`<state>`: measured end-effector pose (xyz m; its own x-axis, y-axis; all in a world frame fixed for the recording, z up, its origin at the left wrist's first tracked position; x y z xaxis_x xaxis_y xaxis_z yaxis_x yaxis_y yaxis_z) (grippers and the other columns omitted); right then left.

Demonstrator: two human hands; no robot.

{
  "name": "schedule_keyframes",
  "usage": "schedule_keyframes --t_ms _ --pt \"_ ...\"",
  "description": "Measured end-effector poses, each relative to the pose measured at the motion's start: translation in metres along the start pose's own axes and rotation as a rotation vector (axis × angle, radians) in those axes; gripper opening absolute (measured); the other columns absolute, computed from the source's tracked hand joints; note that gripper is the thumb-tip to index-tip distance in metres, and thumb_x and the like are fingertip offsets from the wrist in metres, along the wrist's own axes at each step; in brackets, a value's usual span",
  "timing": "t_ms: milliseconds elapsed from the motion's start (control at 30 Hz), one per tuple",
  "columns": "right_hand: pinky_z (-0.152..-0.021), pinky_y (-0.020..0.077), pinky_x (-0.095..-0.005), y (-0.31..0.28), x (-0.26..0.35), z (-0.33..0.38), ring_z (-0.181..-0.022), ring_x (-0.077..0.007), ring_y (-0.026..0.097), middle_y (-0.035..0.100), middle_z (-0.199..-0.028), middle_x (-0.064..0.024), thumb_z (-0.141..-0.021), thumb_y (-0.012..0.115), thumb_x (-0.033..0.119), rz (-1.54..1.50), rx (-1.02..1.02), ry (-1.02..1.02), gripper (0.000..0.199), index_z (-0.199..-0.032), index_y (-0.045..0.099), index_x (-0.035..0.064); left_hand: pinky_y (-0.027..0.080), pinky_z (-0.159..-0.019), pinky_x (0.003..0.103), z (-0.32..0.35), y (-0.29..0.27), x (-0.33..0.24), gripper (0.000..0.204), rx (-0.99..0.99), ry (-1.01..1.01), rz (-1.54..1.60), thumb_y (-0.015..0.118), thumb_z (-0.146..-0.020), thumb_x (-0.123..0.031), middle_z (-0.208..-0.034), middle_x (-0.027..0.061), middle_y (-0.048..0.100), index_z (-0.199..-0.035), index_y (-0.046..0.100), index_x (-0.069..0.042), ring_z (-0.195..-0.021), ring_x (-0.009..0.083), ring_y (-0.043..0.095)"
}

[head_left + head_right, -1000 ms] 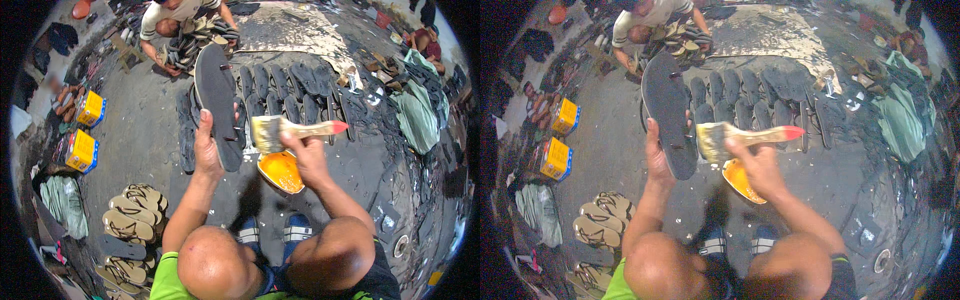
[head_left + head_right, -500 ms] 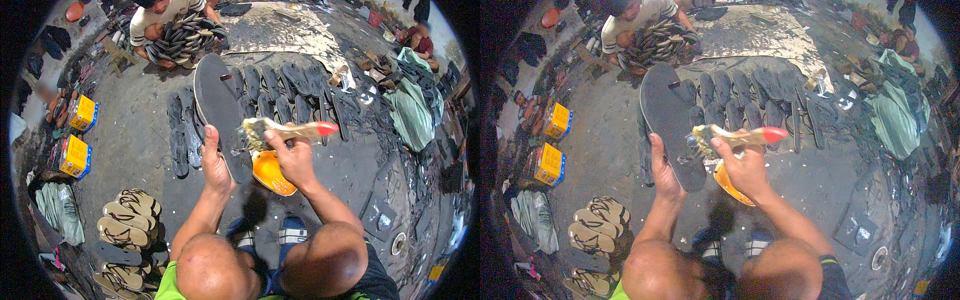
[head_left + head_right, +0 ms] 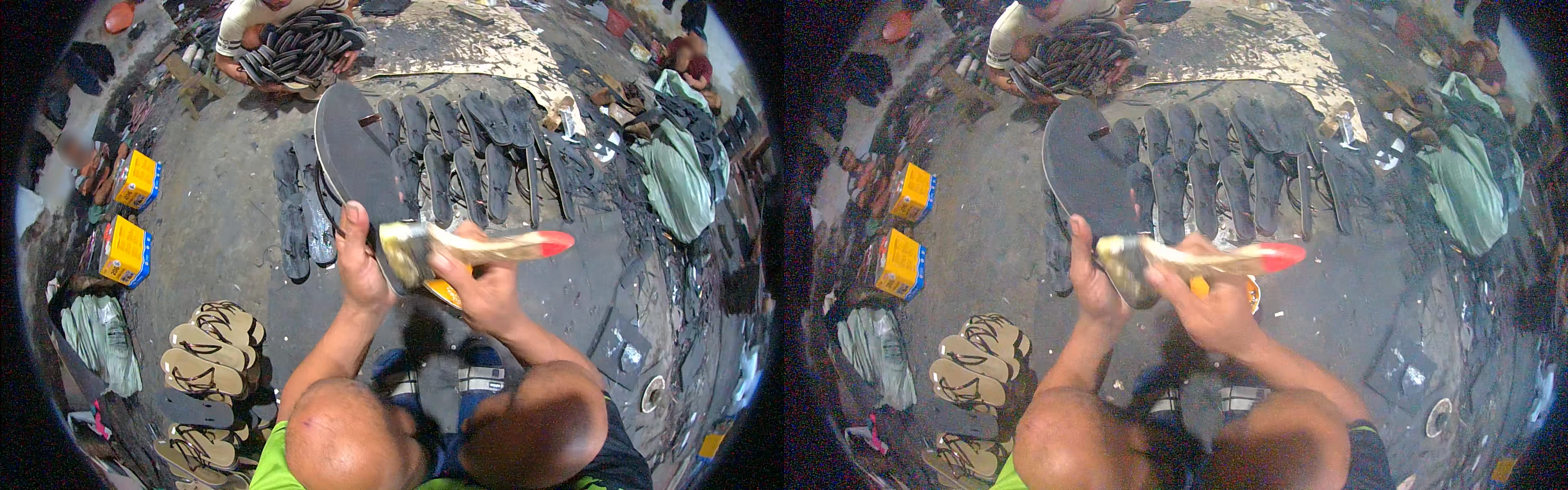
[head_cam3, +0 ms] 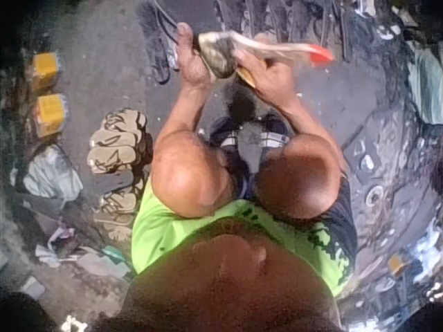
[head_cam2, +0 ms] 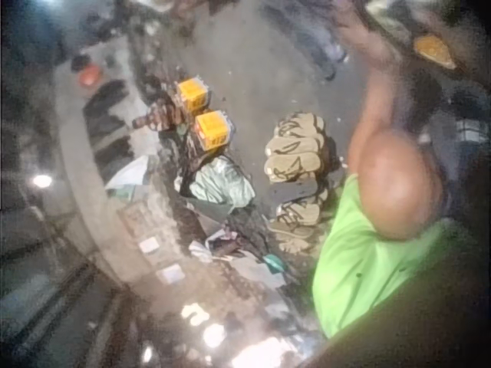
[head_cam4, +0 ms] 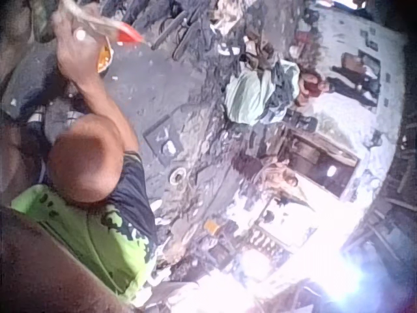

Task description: The person sits on the floor and repeatedly picks up black sandals from a pile. They use a brush to apply a yellow substance from a container onto the sole of each sandal, then place the treated sandal aside. The process is repeated for multiple sandals.

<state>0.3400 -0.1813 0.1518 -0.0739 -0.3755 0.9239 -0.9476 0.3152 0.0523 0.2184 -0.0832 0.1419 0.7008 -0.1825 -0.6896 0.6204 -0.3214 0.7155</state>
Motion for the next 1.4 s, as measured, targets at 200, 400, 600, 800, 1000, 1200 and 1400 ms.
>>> schedule_keyframes --t_ms 200,400,600,800,1000,1200,1400 --pt "-0.066 0.0464 -0.0325 -0.017 -0.004 -0.023 -0.074 -0.0171 0.059 0.064 -0.083 -0.0079 -0.089 0.072 0.009 0.207 -0.238 -0.104 0.014 -0.099 0.069 -0.0002 0.052 -0.091 0.038 0.008 0.001 -0.005 0.063 0.031 -0.019 -0.112 0.044 -0.1 -0.056 -0.12 0.0096 0.065 -0.131 0.053 -0.003 -0.106 0.0218 0.064" --pt "-0.063 0.0478 -0.0324 -0.024 0.011 -0.073 -0.069 -0.0212 0.061 0.067 -0.086 -0.0104 -0.09 0.07 0.011 0.465 -0.32 -0.343 0.017 -0.101 0.069 -0.0013 0.051 -0.096 0.041 0.034 -0.009 0.027 0.066 0.152 -0.195 -0.246 0.04 -0.1 -0.056 -0.121 0.0147 0.062 -0.133 0.051 0.0 -0.109 0.0262 0.063" --pt "-0.07 0.0462 -0.0258 -0.012 0.011 -0.037 -0.078 -0.0076 0.058 0.066 -0.086 -0.001 -0.092 0.069 0.014 0.117 -0.217 0.003 0.018 -0.1 0.07 -0.0023 0.052 -0.093 0.041 0.032 -0.008 0.018 0.061 0.125 -0.19 -0.194 0.04 -0.101 -0.052 -0.121 0.0129 0.063 -0.133 0.051 -0.001 -0.108 0.0251 0.063" --pt "-0.06 0.0451 -0.0347 -0.03 0.015 -0.058 -0.072 -0.018 0.058 0.06 -0.082 -0.0069 -0.088 0.073 0.009 0.358 -0.202 -0.443 0.015 -0.101 0.07 0.0021 0.048 -0.099 0.04 0.04 -0.014 0.026 0.061 0.232 -0.305 -0.311 0.041 -0.102 -0.052 -0.125 0.0136 0.061 -0.137 0.048 -0.003 -0.112 0.0238 0.061" --pt "-0.064 0.0463 -0.0321 -0.062 0.011 -0.051 -0.075 -0.0142 0.059 0.061 -0.083 -0.0041 -0.089 0.073 0.014 0.338 -0.093 -0.227 0.017 -0.102 0.07 0.0034 0.05 -0.099 0.041 0.039 -0.011 0.011 0.067 0.237 -0.422 0.102 0.035 -0.103 -0.055 -0.123 0.017 0.062 -0.137 0.045 0.001 -0.11 0.0257 0.063" --pt "-0.068 0.0444 -0.0276 -0.035 0.003 -0.045 -0.079 -0.0079 0.054 0.061 -0.085 -0.0019 -0.09 0.073 0.015 0.414 -0.071 -0.094 0.021 -0.105 0.069 0.0006 0.051 -0.093 0.041 0.032 0.003 0.003 0.069 0.119 -0.417 0.065 0.037 -0.1 -0.059 -0.118 0.0143 0.064 -0.137 0.045 -0.001 -0.103 0.0256 0.065" --pt "-0.065 0.0456 -0.0377 -0.031 0.0 -0.046 -0.076 -0.0252 0.06 0.06 -0.083 -0.0098 -0.085 0.075 0.017 0.305 -0.121 -0.271 0.017 -0.097 0.07 0.0051 0.05 -0.097 0.045 0.039 -0.001 0.019 0.068 0.045 -0.424 -0.066 0.037 -0.099 -0.061 -0.122 0.0146 0.064 -0.134 0.051 -0.004 -0.109 0.0275 0.064"
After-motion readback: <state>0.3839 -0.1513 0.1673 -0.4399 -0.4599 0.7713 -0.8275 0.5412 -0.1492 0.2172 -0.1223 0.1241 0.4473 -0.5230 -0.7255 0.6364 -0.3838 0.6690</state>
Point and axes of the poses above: each hand's wrist, its own z-axis away from the middle knuckle, its own y-axis out of the palm, x = y × z, the point moved 1 cm from there along -z, towards the middle knuckle
